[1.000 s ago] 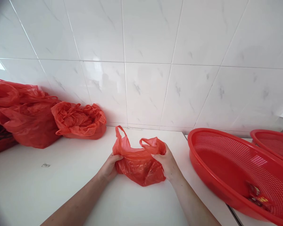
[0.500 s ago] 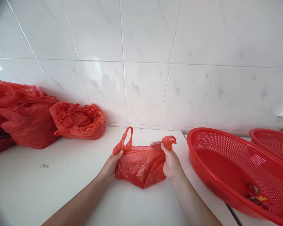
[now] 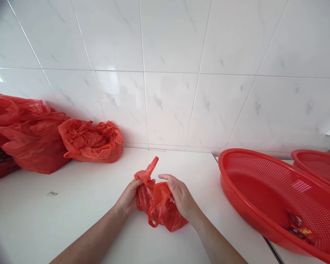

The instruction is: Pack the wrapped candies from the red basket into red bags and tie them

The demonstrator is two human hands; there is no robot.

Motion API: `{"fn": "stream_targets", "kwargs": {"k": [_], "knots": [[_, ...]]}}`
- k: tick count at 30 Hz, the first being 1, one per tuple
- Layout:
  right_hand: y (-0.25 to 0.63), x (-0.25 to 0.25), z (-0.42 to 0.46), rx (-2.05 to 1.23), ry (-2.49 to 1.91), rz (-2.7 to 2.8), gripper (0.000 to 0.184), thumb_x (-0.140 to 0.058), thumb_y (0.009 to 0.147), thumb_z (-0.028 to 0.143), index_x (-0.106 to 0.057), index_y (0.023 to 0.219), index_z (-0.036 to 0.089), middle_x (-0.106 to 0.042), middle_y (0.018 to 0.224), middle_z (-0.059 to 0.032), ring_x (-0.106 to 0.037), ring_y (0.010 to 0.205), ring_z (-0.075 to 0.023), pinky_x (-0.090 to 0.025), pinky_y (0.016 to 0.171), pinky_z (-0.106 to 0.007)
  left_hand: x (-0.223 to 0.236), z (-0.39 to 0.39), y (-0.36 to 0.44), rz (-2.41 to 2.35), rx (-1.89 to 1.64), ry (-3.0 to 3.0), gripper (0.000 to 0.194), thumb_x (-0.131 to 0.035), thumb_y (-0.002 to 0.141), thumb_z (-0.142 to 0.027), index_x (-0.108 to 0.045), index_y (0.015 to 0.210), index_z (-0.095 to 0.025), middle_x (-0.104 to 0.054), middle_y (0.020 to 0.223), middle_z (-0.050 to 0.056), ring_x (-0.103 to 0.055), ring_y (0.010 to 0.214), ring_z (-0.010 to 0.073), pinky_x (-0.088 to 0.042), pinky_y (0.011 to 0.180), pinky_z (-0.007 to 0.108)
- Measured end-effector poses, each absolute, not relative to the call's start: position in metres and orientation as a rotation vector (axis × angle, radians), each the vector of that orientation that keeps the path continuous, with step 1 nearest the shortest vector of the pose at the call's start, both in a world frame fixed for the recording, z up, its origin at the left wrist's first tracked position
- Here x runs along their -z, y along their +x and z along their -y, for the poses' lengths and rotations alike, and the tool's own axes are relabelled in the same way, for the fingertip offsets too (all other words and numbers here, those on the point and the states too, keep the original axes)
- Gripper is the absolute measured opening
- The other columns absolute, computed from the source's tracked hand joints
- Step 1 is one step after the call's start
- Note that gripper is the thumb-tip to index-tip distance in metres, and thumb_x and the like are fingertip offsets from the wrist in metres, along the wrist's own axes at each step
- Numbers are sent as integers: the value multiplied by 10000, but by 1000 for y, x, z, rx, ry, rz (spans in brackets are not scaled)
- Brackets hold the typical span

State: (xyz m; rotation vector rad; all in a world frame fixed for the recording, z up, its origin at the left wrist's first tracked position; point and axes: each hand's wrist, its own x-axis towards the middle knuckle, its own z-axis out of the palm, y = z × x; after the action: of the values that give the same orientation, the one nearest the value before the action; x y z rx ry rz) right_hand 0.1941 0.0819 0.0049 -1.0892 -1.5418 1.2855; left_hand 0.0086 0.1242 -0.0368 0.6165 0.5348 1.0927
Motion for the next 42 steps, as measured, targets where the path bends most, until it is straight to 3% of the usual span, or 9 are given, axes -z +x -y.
{"fn": "stream_targets", "kwargs": {"k": [4,7,14,19,24,30,34,38,42], "knots": [[184,-8,-80,-1424,-1089,1439,585,-477,856,522,-319,1379,312,-560,720,17,-516,664,-148,-407,648,-280,29,-116,14,-496,-1051,732,80,-640,756,-233,-601,786,-170,-658,737,22,-622,657,146,-485,652,259],[180,-5,-82,-1466,-991,1416,532,-535,828,504,-437,1300,278,-513,647,31,-431,537,-110,-339,511,-235,25,-110,20,-522,-1048,828,112,-654,735,-198,-578,813,-174,-636,730,13,-605,649,143,-465,625,250],[180,0,-85,-1563,-952,1317,253,-620,790,399,-599,949,203,-484,597,43,-388,499,-68,-316,485,-197,37,-106,29,-667,-1043,1058,235,-638,747,-259,-526,950,-221,-585,719,-16,-544,586,121,-438,559,239],[183,7,-91,-1455,-987,1075,247,-573,812,424,-517,746,193,-372,491,76,-289,437,-57,-282,448,-199,37,-100,28,-860,-1277,1419,538,-683,701,-221,-491,1202,-262,-533,1175,87,-559,949,211,-461,821,340],[182,8,-93,-1408,-1038,1045,247,-543,823,443,-524,779,200,-396,488,68,-321,435,-66,-299,445,-202,28,-90,28,-706,-1336,1783,814,-834,511,-215,-532,1267,-232,-397,1384,137,-273,1312,361,-209,1090,455],[179,4,-89,-1429,-1008,1202,215,-505,840,410,-573,900,215,-526,546,42,-336,424,-67,-314,470,-212,33,-94,28,-721,-1255,1423,426,-512,858,-413,-576,1231,-217,-574,1224,102,-520,1127,283,-361,1000,392],[181,1,-86,-1545,-908,1245,158,-543,806,329,-621,861,204,-570,666,19,-343,473,-67,-316,509,-222,39,-102,23,-807,-1172,1142,483,-469,863,-493,-571,1225,-191,-651,1102,94,-564,1073,277,-407,957,397],[188,2,-86,-1633,-861,1223,280,-494,833,400,-649,976,215,-546,690,12,-371,518,-85,-339,535,-234,36,-105,22,-784,-1154,1052,413,-497,860,-463,-599,1177,-219,-574,1253,85,-515,1155,274,-393,982,389],[194,4,-88,-1548,-898,1379,303,-542,815,458,-660,870,184,-564,709,-1,-458,575,-100,-393,595,-255,32,-104,23,-730,-1111,987,355,-521,858,-373,-584,1191,-268,-517,1328,52,-480,1202,251,-376,1002,369]]}}
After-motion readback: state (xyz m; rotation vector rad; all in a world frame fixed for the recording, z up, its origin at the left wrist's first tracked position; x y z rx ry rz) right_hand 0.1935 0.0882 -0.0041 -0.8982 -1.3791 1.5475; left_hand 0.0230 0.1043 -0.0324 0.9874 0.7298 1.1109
